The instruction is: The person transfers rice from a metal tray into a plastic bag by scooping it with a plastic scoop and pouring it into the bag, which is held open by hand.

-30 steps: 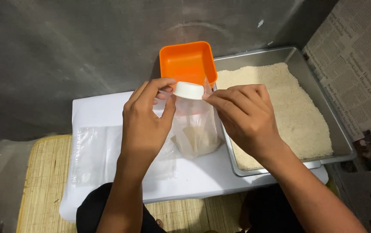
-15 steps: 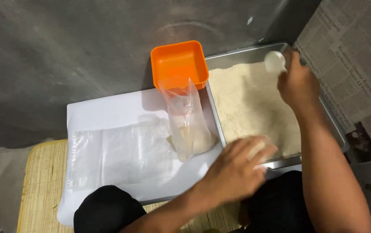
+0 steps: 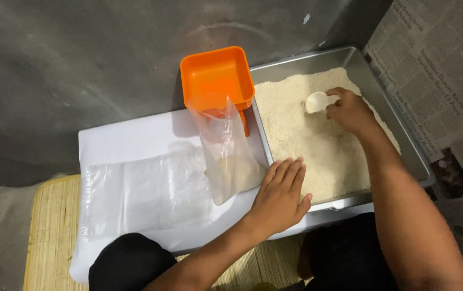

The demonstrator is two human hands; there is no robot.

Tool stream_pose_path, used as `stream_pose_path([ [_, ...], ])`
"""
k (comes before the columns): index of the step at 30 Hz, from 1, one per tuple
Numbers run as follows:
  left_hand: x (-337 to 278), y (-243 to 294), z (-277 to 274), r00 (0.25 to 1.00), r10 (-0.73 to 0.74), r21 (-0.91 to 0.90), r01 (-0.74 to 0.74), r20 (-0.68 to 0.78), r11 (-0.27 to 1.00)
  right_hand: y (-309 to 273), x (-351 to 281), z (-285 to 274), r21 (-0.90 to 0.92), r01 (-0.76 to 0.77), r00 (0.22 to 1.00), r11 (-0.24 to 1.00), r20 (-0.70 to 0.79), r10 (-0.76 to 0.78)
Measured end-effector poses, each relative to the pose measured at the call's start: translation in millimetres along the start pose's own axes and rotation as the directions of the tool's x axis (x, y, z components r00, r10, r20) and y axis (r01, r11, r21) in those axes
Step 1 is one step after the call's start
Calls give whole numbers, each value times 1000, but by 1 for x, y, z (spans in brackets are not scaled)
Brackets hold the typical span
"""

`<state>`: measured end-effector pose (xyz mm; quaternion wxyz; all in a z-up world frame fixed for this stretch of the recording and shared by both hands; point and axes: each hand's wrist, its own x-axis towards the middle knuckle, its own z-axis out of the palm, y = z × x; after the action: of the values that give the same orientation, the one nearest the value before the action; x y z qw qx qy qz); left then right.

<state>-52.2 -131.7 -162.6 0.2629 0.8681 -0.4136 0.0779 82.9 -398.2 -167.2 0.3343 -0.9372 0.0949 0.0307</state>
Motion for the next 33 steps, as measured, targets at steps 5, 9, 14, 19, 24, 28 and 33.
stream_pose_path([
  [5, 1, 0, -5, 998, 10, -40, -7, 67, 999, 32, 17, 13, 450, -38, 992, 892, -93, 89],
  [9, 9, 5, -21, 996, 10, -99, -1, 89, 995, -23, -3, -2, 412, 150, 978, 899, -195, -74],
  [14, 23, 36, -70, 978, 133, -206, -165, -162, 964, -76, -27, -17, 508, 231, 969, 830, -196, -150],
  [19, 9, 68, -174, 930, 179, -254, -267, -321, 930, -111, -50, -20, 559, 271, 962, 784, -168, -213],
  [24, 3, 26, -215, 884, 143, -44, -181, -446, 983, -157, -86, -22, 670, 282, 950, 687, -92, -299],
  [28, 3, -3, -222, 910, -79, 53, 110, -407, 993, -191, -115, -20, 612, 387, 907, 690, -115, -406],
  [33, 3, -19, -212, 854, -153, 77, 220, -497, 973, -222, -145, -11, 488, 526, 841, 696, -179, -510],
])
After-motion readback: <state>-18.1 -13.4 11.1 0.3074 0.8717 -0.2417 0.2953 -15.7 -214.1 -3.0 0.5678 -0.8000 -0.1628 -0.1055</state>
